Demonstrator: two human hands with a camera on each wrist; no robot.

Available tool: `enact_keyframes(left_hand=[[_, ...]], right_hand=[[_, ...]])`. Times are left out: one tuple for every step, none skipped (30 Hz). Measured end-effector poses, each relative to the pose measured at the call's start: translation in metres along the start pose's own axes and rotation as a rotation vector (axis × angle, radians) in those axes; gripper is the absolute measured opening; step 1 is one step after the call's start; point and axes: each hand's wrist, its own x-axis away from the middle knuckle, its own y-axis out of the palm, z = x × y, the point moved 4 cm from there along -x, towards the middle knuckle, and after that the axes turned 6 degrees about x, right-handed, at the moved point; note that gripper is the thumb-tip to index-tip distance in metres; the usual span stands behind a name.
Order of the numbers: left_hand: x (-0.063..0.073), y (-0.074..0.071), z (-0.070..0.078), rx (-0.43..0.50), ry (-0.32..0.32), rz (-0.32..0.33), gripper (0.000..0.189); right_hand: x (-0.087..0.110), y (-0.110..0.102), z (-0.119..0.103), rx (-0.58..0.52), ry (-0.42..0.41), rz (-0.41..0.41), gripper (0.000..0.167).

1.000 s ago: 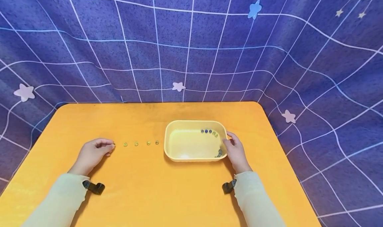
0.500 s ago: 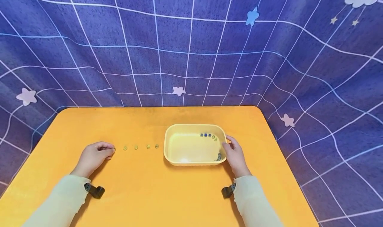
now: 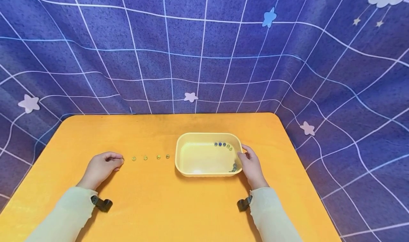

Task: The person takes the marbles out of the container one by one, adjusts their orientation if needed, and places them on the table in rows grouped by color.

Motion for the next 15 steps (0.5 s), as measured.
enact_keyframes(left_hand=[[0.0, 0.0, 0.0001, 0.008, -0.001, 0.0, 0.029], [0.0, 0.0002, 0.0001, 0.009, -0.006, 0.001, 0.029], [0.0, 0.0002, 0.0, 0.011, -0.011, 0.003, 0.029], [0.0002, 0.0002, 0.0001, 0.014, -0.012, 0.004, 0.029], [0.0005, 0.0001, 0.0004, 0.016, -0.013, 0.005, 0.03], [0.0008, -0.0001, 0.0007, 0.017, -0.013, 0.006, 0.031], [0.0009, -0.0004, 0.0006, 0.02, -0.015, 0.01, 0.031], [0.0011, -0.0007, 0.0006, 0.025, -0.016, 0.013, 0.032], [0.0014, -0.0009, 0.0007, 0.032, -0.019, 0.017, 0.032], [0.0019, -0.0012, 0.0008, 0.038, -0.017, 0.017, 0.033], [0.0022, -0.0014, 0.0006, 0.044, -0.018, 0.018, 0.034], [0.0026, -0.0016, 0.0004, 0.052, -0.018, 0.019, 0.034], [0.0028, -0.0019, -0.0002, 0.062, -0.02, 0.022, 0.035], [0.0032, -0.0021, -0.0008, 0.071, -0.021, 0.023, 0.035], [0.0036, -0.0025, -0.0013, 0.081, -0.021, 0.025, 0.036]], right_hand=[[0.0001, 0.0, -0.0001, -0.002, 0.002, 0.0, 0.042], [0.0002, -0.0001, -0.0006, 0.001, 0.001, 0.001, 0.042], [0.0003, -0.0002, -0.0009, 0.0, 0.001, 0.002, 0.042], [0.0003, -0.0002, -0.0014, -0.001, 0.001, 0.002, 0.042], [0.0003, -0.0003, -0.002, 0.0, 0.0, 0.003, 0.042], [0.0003, -0.0003, -0.0025, 0.003, 0.001, 0.001, 0.042], [0.0003, -0.0004, -0.0029, 0.006, 0.001, 0.0, 0.042], [0.0003, -0.0004, -0.0033, 0.013, 0.002, -0.002, 0.043], [0.0002, -0.0005, -0.0034, 0.016, 0.005, -0.003, 0.043], [0.0002, -0.0005, -0.0034, 0.018, 0.008, -0.005, 0.044], [0.0003, -0.0005, -0.0033, 0.021, 0.01, -0.007, 0.044], [0.0005, -0.0005, -0.0034, 0.022, 0.012, -0.008, 0.044], [0.0008, -0.0004, -0.0032, 0.022, 0.013, -0.01, 0.045], [0.0011, -0.0002, -0.0031, 0.02, 0.014, -0.012, 0.045], [0.0014, 0.0, -0.0028, 0.016, 0.013, -0.013, 0.045]])
